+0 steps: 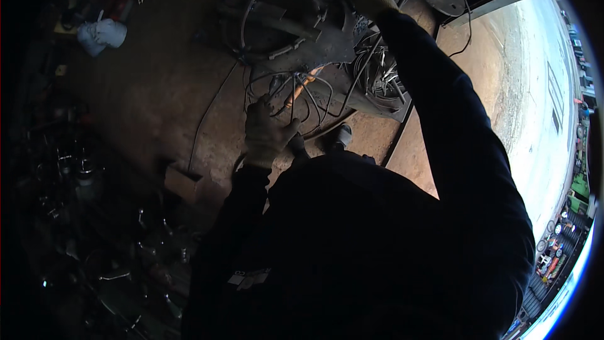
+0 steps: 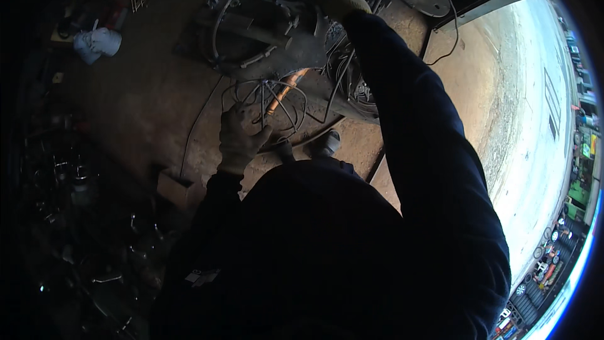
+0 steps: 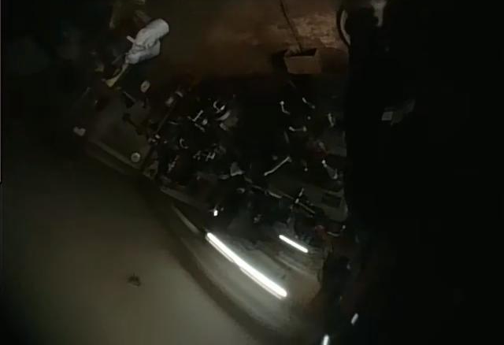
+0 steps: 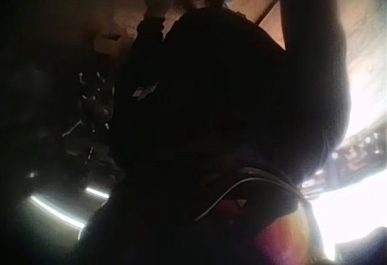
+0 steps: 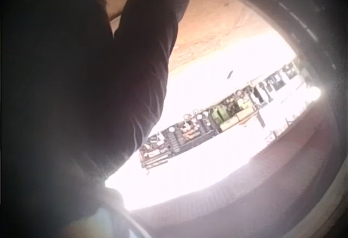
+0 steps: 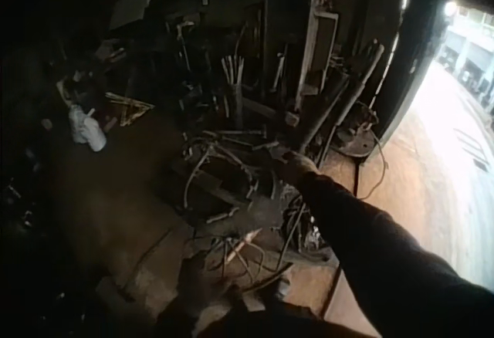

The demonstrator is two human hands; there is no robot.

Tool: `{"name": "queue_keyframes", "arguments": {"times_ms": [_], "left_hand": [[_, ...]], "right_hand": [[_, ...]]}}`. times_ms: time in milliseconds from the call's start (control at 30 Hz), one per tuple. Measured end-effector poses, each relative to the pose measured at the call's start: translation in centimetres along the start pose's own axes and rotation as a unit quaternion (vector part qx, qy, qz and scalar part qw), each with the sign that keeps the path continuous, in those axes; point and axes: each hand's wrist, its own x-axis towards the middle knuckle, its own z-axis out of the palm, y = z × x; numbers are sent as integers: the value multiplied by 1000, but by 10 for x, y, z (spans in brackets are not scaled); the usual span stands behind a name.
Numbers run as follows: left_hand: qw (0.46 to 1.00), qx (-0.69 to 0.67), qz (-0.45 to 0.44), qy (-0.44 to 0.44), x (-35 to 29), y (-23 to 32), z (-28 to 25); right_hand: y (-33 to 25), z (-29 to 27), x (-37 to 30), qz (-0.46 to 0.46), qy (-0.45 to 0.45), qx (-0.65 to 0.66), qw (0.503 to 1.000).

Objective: The person welds metal rods together to form a structure, using a welding torch and a clamp.

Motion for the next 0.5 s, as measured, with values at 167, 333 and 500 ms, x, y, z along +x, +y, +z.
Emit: {"name": "queue_keyframes", "arguments": {"times_ms": [167,333,500], "left_hand": [[999,29,-11,-8,5,4,16],[999,38,-24,-2,3,-5,27],[998,47,-27,-21,12,-9,32]], "right_hand": [[39,34,60,-118,-91,-217,965],[9,19,59,-77,-120,-216,966],[-7,24,42,-119,-42,-155,980]]}}
